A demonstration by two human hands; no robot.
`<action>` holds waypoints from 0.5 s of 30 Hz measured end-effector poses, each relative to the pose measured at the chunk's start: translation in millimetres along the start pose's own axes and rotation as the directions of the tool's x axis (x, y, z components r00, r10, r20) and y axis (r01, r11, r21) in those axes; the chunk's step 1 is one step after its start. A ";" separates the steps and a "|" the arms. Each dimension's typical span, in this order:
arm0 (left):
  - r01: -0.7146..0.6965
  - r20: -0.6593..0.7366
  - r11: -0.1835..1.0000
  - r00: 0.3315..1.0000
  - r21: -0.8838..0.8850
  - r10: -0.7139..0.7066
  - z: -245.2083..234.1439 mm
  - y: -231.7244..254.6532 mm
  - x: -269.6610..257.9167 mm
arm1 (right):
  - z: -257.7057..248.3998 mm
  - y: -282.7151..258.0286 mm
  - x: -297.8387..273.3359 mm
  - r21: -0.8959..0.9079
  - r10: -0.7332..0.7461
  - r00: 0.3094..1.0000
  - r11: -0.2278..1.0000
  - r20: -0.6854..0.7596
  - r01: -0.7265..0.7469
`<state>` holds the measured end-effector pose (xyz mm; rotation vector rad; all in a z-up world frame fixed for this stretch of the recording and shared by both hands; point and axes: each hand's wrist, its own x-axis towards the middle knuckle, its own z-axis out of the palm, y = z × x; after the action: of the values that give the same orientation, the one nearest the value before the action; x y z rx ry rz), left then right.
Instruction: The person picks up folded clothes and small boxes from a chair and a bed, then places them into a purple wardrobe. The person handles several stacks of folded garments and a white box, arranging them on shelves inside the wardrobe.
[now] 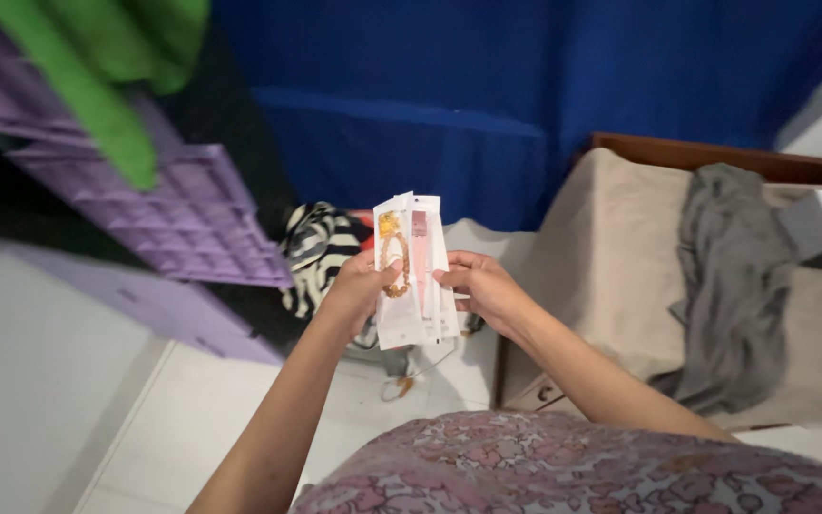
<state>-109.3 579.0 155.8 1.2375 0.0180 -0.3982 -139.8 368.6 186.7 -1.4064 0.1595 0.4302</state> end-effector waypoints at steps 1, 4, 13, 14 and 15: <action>-0.006 -0.043 1.000 0.999 0.016 0.007 -10.0 1.7 -8.0 | 9.9 2.6 4.7 -0.024 -0.012 1.000 1.000 0.014 0.012; -0.039 -0.141 0.998 0.989 0.041 0.044 -39.6 5.3 -35.5 | 40.9 13.1 12.8 -0.074 -0.029 0.998 0.997 0.050 0.033; -0.112 -0.290 0.990 0.953 -0.080 0.085 -119.4 12.1 -109.4 | 141.0 38.0 17.6 -0.073 -0.093 0.981 0.992 0.169 0.106; -0.135 -0.292 0.987 0.951 -0.082 0.105 -128.7 11.2 -119.3 | 153.0 41.4 16.7 -0.080 -0.105 0.977 0.989 0.187 0.121; -0.157 -0.294 0.984 0.947 -0.084 0.126 -137.0 11.0 -127.9 | 165.4 44.3 15.2 -0.085 -0.117 0.972 0.987 0.205 0.136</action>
<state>-197.6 744.6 148.8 1.1745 0.1967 -0.0877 -166.8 537.4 168.4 -1.4519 -0.1160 0.4753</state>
